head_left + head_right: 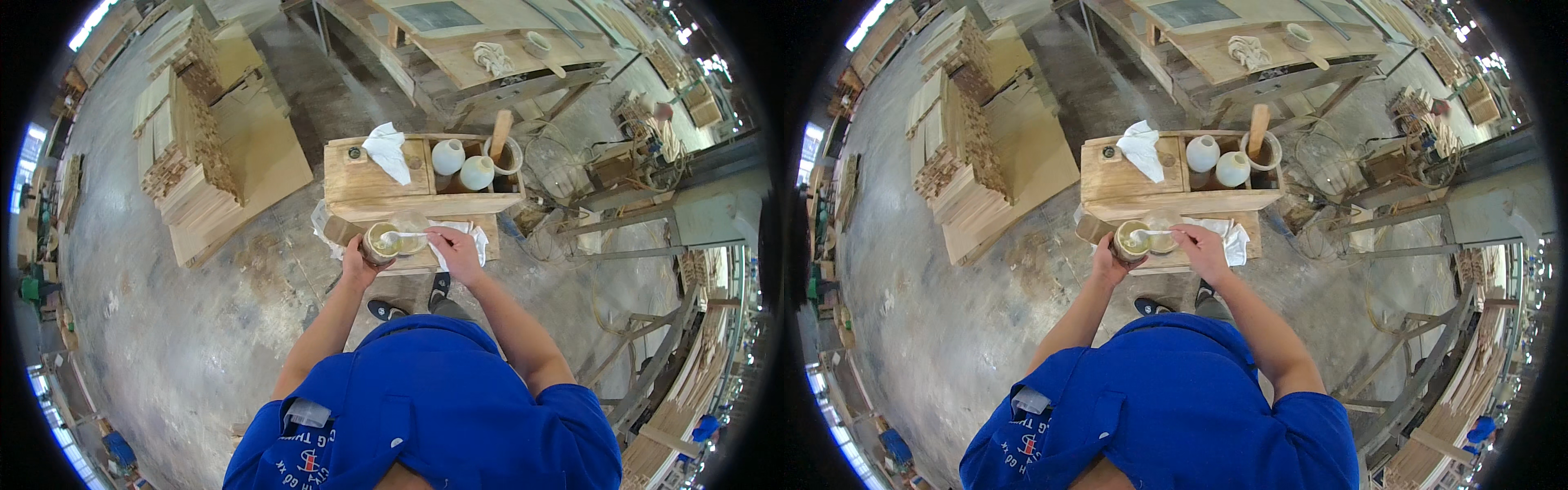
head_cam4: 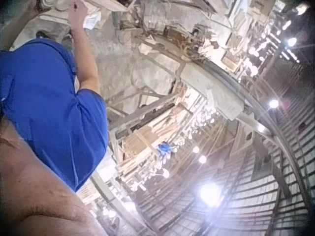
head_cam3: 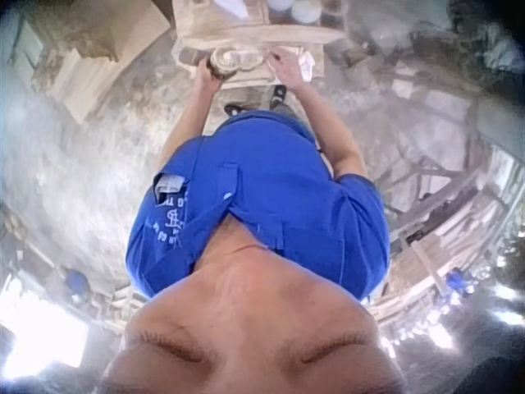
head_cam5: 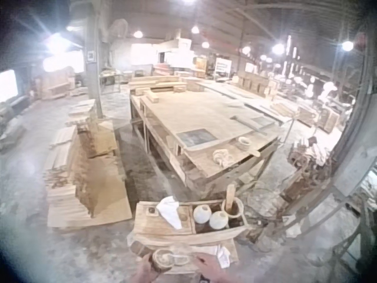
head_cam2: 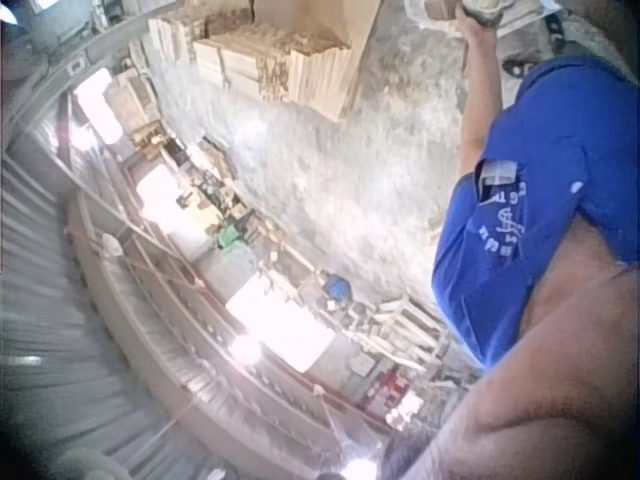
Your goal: The person pours a yellow liquid from a plastic bottle into a small container, then uses a power drill with a mixing attachment to blend the contents. The person holds the container steady while mixing and occasionally adjusts the drill.
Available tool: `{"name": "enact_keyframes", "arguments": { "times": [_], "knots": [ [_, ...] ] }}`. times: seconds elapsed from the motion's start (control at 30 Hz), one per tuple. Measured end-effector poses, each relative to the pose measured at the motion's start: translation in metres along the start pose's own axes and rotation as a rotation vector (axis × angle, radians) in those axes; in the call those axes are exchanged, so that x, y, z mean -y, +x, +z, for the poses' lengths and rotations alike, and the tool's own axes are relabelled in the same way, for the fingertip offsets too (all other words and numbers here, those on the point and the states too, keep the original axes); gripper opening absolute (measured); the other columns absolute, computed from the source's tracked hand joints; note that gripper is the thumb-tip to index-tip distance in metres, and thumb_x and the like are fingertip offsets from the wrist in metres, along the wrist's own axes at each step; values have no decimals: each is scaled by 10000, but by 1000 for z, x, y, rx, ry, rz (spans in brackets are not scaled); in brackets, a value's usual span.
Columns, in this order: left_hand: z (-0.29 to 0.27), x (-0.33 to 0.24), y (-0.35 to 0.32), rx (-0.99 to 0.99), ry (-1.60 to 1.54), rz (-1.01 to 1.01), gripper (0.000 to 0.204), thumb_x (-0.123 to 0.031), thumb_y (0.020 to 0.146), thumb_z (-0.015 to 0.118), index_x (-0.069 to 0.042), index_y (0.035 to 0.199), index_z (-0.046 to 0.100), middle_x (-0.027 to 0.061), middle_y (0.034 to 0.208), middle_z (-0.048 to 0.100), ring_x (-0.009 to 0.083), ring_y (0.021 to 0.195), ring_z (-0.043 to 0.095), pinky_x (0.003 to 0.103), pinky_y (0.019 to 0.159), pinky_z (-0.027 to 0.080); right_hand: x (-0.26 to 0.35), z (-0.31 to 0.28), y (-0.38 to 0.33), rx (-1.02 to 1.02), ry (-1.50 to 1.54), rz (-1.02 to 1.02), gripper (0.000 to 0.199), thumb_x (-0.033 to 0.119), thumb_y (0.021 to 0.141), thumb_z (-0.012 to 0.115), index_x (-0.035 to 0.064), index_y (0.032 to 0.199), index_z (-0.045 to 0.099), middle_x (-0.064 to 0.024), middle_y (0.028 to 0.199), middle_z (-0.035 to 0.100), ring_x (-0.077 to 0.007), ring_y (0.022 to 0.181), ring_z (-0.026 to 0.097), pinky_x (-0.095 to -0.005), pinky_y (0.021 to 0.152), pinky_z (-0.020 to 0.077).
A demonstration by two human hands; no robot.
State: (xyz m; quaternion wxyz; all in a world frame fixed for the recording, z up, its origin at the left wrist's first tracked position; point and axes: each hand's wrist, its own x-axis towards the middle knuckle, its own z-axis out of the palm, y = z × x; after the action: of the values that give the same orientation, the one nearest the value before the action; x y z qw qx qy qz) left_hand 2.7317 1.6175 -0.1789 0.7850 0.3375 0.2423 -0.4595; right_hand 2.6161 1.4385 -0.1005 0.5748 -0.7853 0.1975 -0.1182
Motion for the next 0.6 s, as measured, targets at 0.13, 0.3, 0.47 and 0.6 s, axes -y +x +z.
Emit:
{"name": "enact_keyframes", "arguments": {
  "times": [0.13,0.3,0.47,0.6],
  "knots": [
    [10,8,8,33,-15,-61,429,-339,919,310,-75,1239,422,136,1238,475,331,1102,494,569,849,442,-7,-6,1,-146,321,227,228,198,859,582,-17,913,637,-8,677,574,-57,571,479,-184,524,375],
    [0,9,5,35,-95,-51,443,-354,903,333,-81,1236,436,131,1242,479,335,1134,463,579,912,391,-25,-20,10,-308,630,502,199,203,847,589,49,722,587,61,530,392,-41,427,314,-223,389,238],
    [-30,1,-16,133,-241,37,421,-361,882,359,-118,1198,497,112,1226,506,323,1146,464,557,955,362,-61,-23,18,-201,-21,130,216,196,813,603,28,948,614,-56,627,544,-169,554,499,-289,533,392],
    [-31,1,-46,84,-198,115,421,-395,881,389,-130,1186,506,105,1209,522,300,1135,483,542,941,387,-68,-34,36,-100,-229,88,365,240,775,632,59,1088,579,-107,688,585,-242,625,561,-341,602,445]
  ]
}}
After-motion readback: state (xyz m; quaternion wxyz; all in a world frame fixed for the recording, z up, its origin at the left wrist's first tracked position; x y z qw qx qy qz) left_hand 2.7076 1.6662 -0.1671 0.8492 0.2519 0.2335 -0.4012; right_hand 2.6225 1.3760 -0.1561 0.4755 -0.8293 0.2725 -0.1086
